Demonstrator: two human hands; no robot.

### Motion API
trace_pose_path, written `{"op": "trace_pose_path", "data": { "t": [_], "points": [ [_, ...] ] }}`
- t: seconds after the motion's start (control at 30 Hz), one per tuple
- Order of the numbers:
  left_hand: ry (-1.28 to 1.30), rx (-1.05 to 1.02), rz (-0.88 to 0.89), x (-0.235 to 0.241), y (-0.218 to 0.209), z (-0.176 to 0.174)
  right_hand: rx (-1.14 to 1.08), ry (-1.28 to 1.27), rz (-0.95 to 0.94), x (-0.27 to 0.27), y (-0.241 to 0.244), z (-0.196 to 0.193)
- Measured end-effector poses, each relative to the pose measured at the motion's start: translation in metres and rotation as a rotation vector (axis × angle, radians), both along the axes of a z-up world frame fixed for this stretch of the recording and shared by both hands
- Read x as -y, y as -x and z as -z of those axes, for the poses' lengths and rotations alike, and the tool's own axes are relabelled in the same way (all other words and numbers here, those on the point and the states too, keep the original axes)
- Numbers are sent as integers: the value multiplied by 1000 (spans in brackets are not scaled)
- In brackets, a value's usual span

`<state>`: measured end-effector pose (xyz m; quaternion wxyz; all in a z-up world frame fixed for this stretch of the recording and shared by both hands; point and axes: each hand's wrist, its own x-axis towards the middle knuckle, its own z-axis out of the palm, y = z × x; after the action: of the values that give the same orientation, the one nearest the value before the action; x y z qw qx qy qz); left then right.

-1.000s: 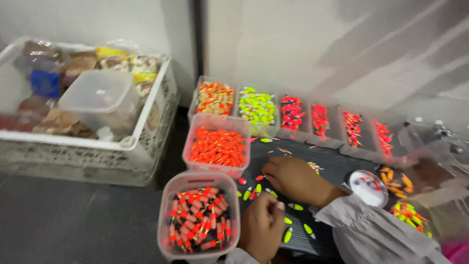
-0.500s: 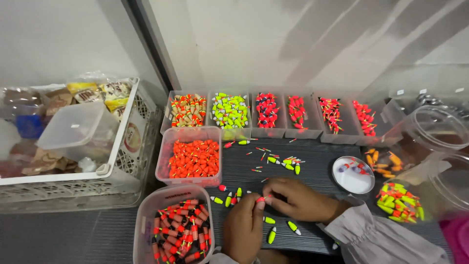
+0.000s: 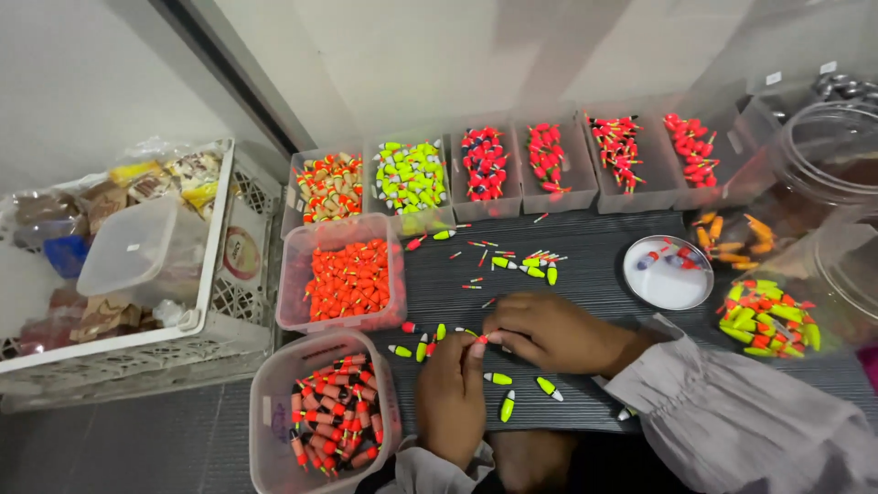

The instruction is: The person sits on the floor and assembles small, colorful fishing lures by hand. They pick up individual components from various plastic containers and the floor, attach them together, and place the finished lures into a container.

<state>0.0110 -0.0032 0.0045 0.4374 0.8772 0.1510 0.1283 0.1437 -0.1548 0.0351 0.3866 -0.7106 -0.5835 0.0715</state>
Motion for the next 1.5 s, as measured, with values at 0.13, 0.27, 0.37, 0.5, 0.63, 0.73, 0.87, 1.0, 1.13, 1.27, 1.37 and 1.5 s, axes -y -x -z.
{"op": "trace_pose_path", "data": {
  "t": [0.13,0.27,0.37,0.5,0.63,0.73,0.87,1.0,1.13,1.27,1.37,1.5],
  "points": [
    [100,-24,-42,1,0,-10,-3,10,15,-1,0,2],
    [69,-27,-29,0,2,-2,73,-45,11,-3,3,1],
    [60,-2,-4,0,2,-2,66,-31,20,-3,3,0],
    [151,66,-76,0,1,4,72,-49,-7,-4,6,-9],
    [78,52,-10,-3,-1,7,75,-78,9,-4,9,-9],
    [89,50,-17,-3,0,8,69,-51,40,-4,6,5],
    [197,106,-78,-2,0,15,-439,-259,523,4,-43,49],
    [243,-11,-145,-2,-6,25,-891,-1089,1061,24,-116,26],
    [230,-151,-165,0,-5,4,-1152,-1376,1154,64,-157,22],
    [227,71,-116,0,-6,21,-1189,-1345,1178,60,-155,17],
    [202,120,-70,-2,-2,11,-1008,-1082,1103,32,-139,18],
    [175,23,9,-4,2,-11,-525,-69,870,-24,-92,-8]
  ]
}}
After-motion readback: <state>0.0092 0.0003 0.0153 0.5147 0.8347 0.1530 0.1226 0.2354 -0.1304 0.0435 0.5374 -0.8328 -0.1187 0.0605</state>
